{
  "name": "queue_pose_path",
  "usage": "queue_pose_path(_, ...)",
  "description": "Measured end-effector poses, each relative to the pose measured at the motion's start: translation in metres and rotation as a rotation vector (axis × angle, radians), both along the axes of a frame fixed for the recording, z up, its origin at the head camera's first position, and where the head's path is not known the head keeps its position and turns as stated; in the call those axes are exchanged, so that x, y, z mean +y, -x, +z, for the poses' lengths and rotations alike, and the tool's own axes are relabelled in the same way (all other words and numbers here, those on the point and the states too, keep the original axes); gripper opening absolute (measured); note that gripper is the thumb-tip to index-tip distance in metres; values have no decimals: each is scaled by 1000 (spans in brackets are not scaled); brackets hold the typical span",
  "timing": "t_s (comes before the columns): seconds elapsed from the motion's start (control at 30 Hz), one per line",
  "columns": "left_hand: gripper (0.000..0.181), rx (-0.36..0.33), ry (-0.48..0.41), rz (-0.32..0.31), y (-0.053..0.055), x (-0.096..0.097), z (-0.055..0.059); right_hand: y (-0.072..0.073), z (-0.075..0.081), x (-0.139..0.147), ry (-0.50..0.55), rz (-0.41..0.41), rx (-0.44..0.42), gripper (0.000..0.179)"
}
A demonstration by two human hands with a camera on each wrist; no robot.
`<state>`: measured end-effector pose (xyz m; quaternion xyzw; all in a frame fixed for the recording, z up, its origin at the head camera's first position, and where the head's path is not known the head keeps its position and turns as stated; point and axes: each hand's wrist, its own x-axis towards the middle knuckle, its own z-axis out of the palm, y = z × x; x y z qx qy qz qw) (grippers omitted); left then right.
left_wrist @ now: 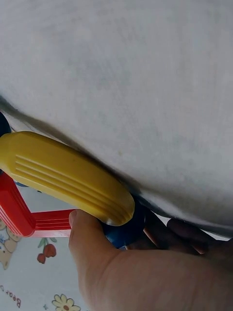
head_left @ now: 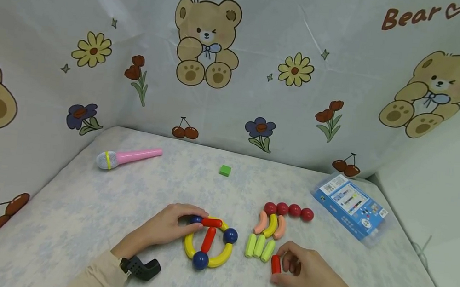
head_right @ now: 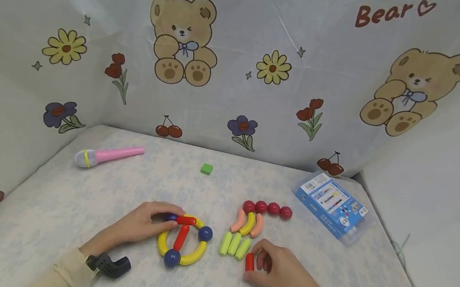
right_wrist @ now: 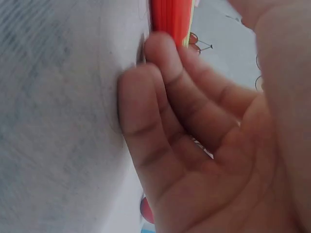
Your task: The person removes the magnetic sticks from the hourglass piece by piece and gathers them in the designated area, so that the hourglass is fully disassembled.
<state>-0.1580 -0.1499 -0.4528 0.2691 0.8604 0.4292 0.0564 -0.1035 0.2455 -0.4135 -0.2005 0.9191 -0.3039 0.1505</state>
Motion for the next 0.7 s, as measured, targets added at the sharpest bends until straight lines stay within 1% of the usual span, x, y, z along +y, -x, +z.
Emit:
queue_pose_path(0.1,33,-19,5,12,0,1,0,0,-2,-2,-31,-79,41,44)
queue_pose_path(0.17,33,-26,8,13,0,2,0,0,-4,-3,-30,-121,79,46)
queue_pose_path(0.3,31,-3,-2,-1,0,1,0,-1,-8,-4,-12,-161,134,49)
queue_pose_path(0.4,31,18,-9,-10,0,0,0,-1,-8,-5,-8,-182,144,50)
queue_pose_path(0.5,31,23,-8,-10,1,-1,0,0,-5,-7,-27,-221,161,49)
queue_pose_path(0.57,31,24,-11,-9,1,-1,-1,1,-4,-8,-34,-231,207,47)
queue_pose_path(0.63,31,25,-12,-10,1,-2,-2,2,-3,-10,-44,-241,274,44)
queue_pose_path(0.7,32,26,-16,-13,1,-2,-2,2,-1,-11,-44,-230,345,40)
